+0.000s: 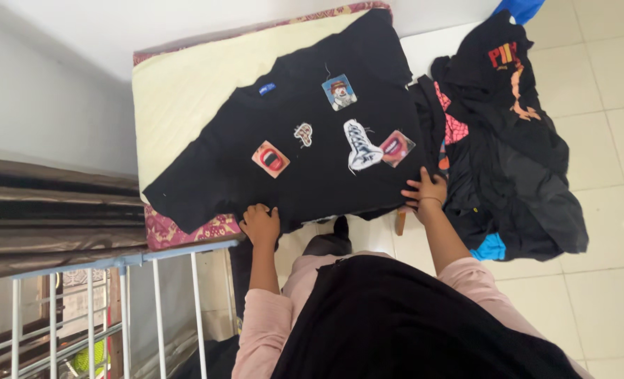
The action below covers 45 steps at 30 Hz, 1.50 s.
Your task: The person folds two black t-shirts on a mattress and then hangs them on a nearby clothes drying rack. The person handles the shirts by hand, smoothing and folding them before placing them on the rack.
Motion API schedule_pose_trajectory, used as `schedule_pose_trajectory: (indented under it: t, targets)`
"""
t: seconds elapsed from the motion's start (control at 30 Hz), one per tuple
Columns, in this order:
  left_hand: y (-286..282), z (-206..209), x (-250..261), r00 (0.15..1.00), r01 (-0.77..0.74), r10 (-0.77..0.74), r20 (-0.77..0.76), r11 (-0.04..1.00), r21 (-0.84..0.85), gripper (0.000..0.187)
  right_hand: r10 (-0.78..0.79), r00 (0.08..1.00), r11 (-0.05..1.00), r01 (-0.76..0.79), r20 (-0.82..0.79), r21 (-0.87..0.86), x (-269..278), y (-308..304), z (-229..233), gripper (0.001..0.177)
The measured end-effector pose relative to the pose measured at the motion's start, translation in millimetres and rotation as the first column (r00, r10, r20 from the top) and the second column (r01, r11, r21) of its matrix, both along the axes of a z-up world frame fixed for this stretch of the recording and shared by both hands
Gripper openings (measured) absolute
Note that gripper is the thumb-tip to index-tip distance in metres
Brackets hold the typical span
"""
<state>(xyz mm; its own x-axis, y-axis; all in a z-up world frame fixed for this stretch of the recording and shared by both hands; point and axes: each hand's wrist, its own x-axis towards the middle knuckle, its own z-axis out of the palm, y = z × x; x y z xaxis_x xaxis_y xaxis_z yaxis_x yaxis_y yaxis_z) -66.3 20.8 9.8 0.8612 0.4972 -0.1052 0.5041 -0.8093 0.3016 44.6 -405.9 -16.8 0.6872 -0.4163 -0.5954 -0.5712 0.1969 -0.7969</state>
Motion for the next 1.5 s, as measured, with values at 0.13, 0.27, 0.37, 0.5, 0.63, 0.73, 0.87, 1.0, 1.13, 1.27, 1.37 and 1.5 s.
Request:
schedule_pose_trajectory:
  t: [0.13,0.27,0.37,0.5,0.63,0.73,0.87,1.0,1.13,1.27,1.37,1.5]
  targets:
    - [28,0,37,0.995,-0.068,0.065,-0.073,0.997,-0.047,0.041,0.065,0.996,0.998,-0.065,0.055,-0.013,-3,-11,-16,0.076]
    - [47,2,73,0.968,-0.112,0.08,-0.236,0.986,-0.124,0.051,0.176,0.984,0.977,-0.171,-0.027,0.13,9,-30,-19,0.076]
    - [52,3,84,0.959,-0.122,0.088,-0.27,0.986,-0.115,0.055,0.188,0.969,0.966,-0.152,-0.163,0.207,17,-42,-13,0.081]
    - [57,8,94,0.924,-0.167,0.069,-0.375,0.958,-0.234,0.049,0.196,0.94,0.936,-0.094,-0.279,0.339,28,-54,1,0.076]
    - [71,12,102,0.896,-0.193,0.017,-0.443,0.915,-0.354,0.043,0.227,0.928,0.852,-0.041,-0.296,0.522,30,-62,8,0.066]
    - [72,14,118,0.931,-0.165,-0.015,-0.366,0.874,-0.457,0.04,0.28,0.91,0.819,-0.061,-0.306,0.57,36,-69,13,0.058]
    - [59,19,157,0.997,-0.068,0.063,-0.031,0.721,-0.69,0.038,0.261,0.88,0.886,-0.055,-0.397,0.46,46,-67,15,0.054]
    - [39,24,228,0.978,0.042,0.123,0.169,0.675,-0.737,0.028,0.459,0.707,0.888,-0.369,-0.538,0.272,63,-51,23,0.054]
    - [22,20,319,0.898,0.244,-0.008,0.44,0.841,-0.483,0.022,0.539,0.437,0.036,-0.867,-0.721,-0.498,85,-9,49,0.062]
    - [10,-1,400,0.865,0.232,0.049,0.499,0.843,-0.485,0.025,0.642,0.568,0.014,-0.68,-0.514,-0.733,118,53,88,0.07]
    - [9,-18,446,0.892,0.286,-0.081,0.446,0.863,-0.417,0.025,0.845,0.431,-0.144,-0.385,-0.316,-0.912,160,104,108,0.075]
    - [9,-39,477,0.894,0.248,-0.008,0.448,0.841,-0.48,0.037,0.963,0.184,-0.114,-0.379,-0.196,-0.918,232,163,103,0.077]
